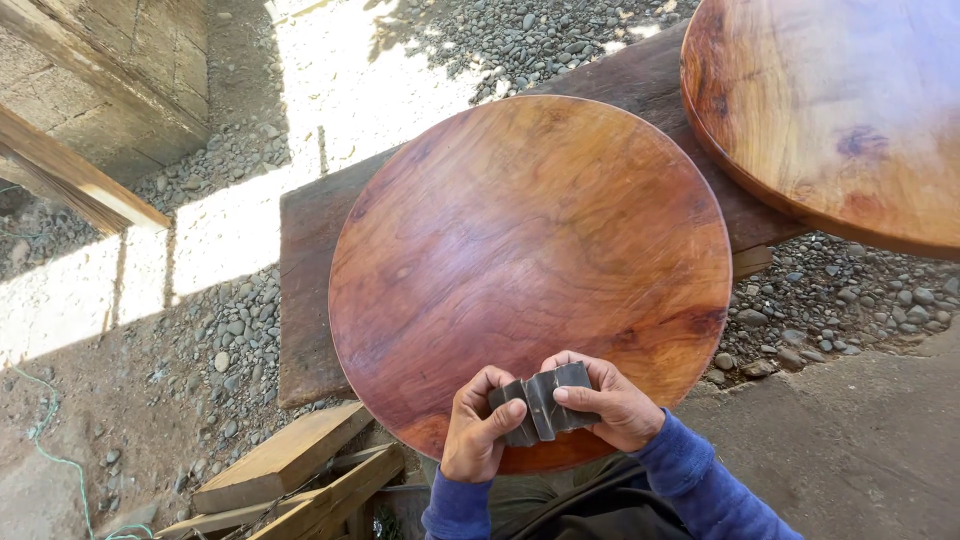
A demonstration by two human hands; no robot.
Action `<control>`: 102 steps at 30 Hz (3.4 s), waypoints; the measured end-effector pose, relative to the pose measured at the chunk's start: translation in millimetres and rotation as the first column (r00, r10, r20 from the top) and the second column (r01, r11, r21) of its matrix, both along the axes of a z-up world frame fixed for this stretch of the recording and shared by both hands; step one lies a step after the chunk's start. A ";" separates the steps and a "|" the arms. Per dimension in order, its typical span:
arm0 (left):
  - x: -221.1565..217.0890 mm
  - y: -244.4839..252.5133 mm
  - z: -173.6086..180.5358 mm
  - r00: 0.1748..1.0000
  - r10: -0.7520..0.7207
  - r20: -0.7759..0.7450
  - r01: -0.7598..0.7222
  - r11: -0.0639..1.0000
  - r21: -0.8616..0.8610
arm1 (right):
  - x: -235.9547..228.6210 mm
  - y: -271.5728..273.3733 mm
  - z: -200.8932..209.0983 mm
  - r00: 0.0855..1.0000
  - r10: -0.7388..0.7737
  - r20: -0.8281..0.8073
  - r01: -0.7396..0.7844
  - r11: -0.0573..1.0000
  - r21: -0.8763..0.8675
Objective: Sanding the surface and edges of circular wooden table tops using sandpaper.
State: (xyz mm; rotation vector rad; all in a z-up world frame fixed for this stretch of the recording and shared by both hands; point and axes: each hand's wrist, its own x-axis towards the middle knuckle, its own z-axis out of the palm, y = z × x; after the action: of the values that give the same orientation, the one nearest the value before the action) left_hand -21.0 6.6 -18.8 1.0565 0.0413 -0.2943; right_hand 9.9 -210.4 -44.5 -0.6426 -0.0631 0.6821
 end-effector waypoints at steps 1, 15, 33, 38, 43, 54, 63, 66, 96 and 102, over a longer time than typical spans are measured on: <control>-1.6 1.0 -1.8 0.999 -0.045 0.025 0.047 0.996 -0.076 | -0.6 -0.3 -7.8 1.000 0.005 0.013 -0.005 1.000 0.000; -8.5 1.9 5.6 0.996 -0.081 0.026 0.085 0.962 -0.259 | -1.1 -2.8 -9.3 0.998 -0.064 0.028 0.060 0.990 0.128; -18.5 0.0 4.7 0.985 0.115 0.127 -0.111 0.993 -0.037 | -12.7 26.3 -1.5 0.595 -0.079 0.800 0.701 0.538 -0.468; -15.6 -7.5 7.6 0.959 0.152 0.238 -0.210 0.948 0.238 | -16.3 20.2 8.8 0.976 -0.101 0.192 0.150 0.953 -0.262; -22.1 -20.4 57.7 0.937 0.054 0.346 -0.215 0.869 0.445 | -16.9 25.1 10.0 0.945 -0.124 0.303 0.214 0.934 -0.286; -22.8 -5.6 66.5 0.794 0.048 0.606 -0.448 0.720 0.530 | -33.4 11.7 6.8 0.915 -0.134 0.380 0.199 0.970 -0.137; -29.5 -2.9 36.7 0.939 0.115 0.325 -0.253 0.871 0.421 | -29.8 12.0 21.8 0.929 -0.109 0.355 0.201 0.951 -0.236; -29.8 -4.0 44.8 0.948 0.155 0.279 -0.275 0.841 0.466 | -32.5 13.6 15.9 0.945 -0.055 0.322 0.169 0.926 -0.336; 0.8 59.2 34.7 0.773 0.549 0.317 -0.634 0.675 0.377 | -58.1 14.2 59.7 0.188 0.118 0.975 0.838 0.499 -0.222; 58.0 115.9 -29.8 0.887 0.237 0.396 -0.445 0.213 0.870 | 0.2 -90.8 -32.9 0.266 -0.238 0.934 0.954 -0.077 -0.291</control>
State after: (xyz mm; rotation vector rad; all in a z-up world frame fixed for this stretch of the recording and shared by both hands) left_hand 37.1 122.5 -48.6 2.2732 0.3353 0.3434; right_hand 10.2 -301.2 -77.4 -1.8817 0.0338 -0.8240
